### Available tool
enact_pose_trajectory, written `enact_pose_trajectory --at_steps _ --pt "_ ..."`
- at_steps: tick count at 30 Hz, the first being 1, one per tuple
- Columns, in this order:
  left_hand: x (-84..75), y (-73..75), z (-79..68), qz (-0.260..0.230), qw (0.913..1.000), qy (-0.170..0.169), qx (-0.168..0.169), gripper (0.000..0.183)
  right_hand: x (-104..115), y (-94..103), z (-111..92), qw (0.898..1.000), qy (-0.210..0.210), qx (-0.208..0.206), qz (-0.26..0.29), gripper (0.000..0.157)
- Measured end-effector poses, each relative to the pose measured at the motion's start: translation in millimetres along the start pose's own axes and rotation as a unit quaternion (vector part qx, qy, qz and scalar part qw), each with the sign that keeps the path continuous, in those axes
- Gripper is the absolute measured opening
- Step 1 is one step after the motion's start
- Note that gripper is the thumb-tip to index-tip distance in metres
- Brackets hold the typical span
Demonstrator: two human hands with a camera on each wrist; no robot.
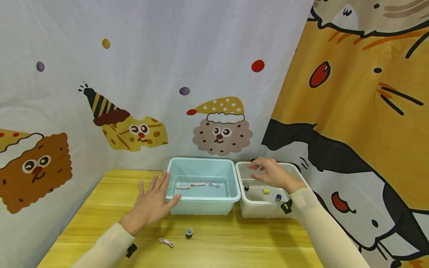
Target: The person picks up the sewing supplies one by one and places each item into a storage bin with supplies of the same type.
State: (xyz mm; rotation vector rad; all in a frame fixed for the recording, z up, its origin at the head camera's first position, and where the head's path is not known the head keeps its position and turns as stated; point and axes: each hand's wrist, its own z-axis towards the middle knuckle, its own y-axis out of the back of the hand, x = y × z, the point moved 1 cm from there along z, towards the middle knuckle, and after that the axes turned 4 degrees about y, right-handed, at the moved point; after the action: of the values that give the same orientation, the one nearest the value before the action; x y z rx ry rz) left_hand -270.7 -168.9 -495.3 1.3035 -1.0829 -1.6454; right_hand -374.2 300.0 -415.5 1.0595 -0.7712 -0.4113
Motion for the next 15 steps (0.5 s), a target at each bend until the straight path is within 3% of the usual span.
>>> enact_pose_trajectory --at_steps 15 --pt "0.3 0.1 -1.0 -0.001 1.0 0.0 -0.002 0.105 34 -21.1 -17 0.993 0.099 -0.065 -0.007 0.035"
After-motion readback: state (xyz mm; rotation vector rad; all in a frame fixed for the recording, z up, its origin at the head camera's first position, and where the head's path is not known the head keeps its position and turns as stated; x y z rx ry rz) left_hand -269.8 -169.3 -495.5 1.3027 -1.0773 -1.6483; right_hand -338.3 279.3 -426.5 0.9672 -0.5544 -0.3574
